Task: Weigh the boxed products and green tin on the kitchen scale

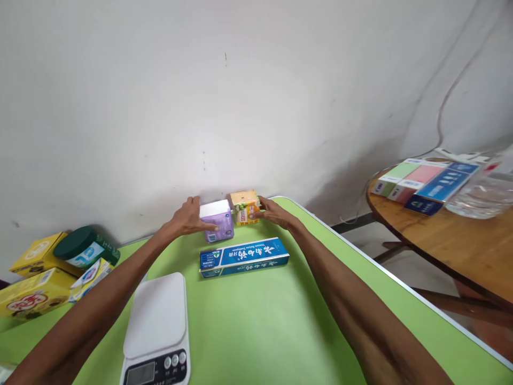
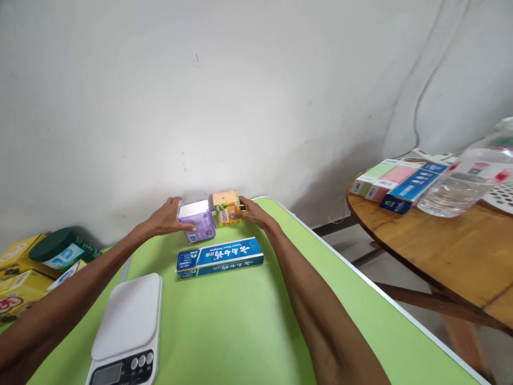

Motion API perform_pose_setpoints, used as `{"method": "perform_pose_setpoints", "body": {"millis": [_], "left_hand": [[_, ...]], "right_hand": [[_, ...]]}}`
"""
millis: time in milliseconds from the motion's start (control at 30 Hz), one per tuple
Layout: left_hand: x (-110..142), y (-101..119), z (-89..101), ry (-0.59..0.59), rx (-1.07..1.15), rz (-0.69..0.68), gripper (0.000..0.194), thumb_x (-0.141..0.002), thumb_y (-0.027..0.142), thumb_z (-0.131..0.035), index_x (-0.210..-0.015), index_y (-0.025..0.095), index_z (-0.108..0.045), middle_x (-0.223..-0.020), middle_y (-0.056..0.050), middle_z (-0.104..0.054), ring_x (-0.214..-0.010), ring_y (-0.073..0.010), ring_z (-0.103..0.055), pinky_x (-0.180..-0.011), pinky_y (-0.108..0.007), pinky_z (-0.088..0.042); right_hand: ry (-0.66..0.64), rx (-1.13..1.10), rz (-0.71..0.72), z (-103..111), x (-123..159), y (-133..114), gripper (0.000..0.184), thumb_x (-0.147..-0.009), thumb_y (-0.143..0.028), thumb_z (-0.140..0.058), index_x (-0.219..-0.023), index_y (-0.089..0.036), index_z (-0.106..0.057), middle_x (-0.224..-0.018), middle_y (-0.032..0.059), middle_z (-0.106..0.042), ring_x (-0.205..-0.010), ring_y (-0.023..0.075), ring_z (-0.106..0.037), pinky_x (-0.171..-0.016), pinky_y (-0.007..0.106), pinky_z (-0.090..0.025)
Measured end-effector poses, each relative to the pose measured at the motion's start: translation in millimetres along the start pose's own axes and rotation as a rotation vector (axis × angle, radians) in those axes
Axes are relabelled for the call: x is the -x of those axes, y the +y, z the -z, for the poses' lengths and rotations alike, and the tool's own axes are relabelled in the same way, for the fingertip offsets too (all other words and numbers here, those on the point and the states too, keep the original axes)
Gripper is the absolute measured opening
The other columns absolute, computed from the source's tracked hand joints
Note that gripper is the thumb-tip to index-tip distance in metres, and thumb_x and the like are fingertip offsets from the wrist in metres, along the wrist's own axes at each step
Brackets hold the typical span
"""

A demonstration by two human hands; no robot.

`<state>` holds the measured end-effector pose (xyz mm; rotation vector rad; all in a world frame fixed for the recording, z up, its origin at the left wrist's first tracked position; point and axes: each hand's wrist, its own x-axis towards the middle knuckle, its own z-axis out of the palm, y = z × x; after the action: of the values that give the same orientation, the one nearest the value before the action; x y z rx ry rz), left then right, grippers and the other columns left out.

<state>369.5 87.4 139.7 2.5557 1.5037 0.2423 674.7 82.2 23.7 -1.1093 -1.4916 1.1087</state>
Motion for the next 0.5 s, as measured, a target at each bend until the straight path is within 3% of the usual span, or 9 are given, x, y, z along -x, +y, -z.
{"method": "perform_pose_setpoints", "body": {"millis": [100,233,367,500], "left_hand": [[3.5,-13.8,-19.5,-0.044,0.107,0.041,0.084,-0.067,0.063,-0.080,-0.130,0.014,-0.051,-0.127,-0.019,-0.064,-0.115,-0.0378,-0.064,-0.090,-0.045,-0.054],[-4.9,-15.8,-41.2,0.027,0.280,0.083,0.076,-0.068,0.052,-0.082,-0.128,0.017,-0.053,-0.117,-0.012,-0.071,-0.105,-0.0309,-0.068,-0.082,-0.039,-0.056],[-8.6,-16.1,-49.6,0.026,0.384,0.161,0.074,-0.068,0.051,-0.083,-0.128,0.019,-0.054,-0.110,-0.009,-0.073,-0.095,-0.0278,-0.069,-0.072,-0.035,-0.057],[-11.1,-13.8,-55.0,0.094,0.410,0.198,0.067,-0.071,0.048,-0.081,-0.123,0.018,-0.053,-0.117,-0.012,-0.071,-0.098,-0.0262,-0.069,-0.076,-0.034,-0.056]], "right_hand": [[-0.019,-0.042,0.004,-3.2,-7.0,3.6,0.066,-0.064,-0.029,-0.085,-0.126,-0.020,-0.062,-0.128,0.0108,-0.072,-0.112,0.0294,-0.067,-0.096,0.045,-0.057],[-0.034,-0.066,0.020,-6.9,-10.1,5.3,0.064,-0.067,-0.030,-0.085,-0.127,-0.021,-0.062,-0.130,0.0097,-0.072,-0.114,0.0288,-0.067,-0.100,0.046,-0.056],[-0.020,-0.072,0.008,-6.0,-9.5,3.8,0.067,-0.068,-0.031,-0.085,-0.129,-0.022,-0.060,-0.134,0.0099,-0.070,-0.114,0.0283,-0.068,-0.102,0.047,-0.056],[-0.043,-0.084,-0.016,-1.0,-11.3,-0.2,0.073,-0.064,-0.032,-0.088,-0.130,-0.022,-0.060,-0.133,0.0116,-0.070,-0.112,0.0296,-0.068,-0.103,0.050,-0.055]]}}
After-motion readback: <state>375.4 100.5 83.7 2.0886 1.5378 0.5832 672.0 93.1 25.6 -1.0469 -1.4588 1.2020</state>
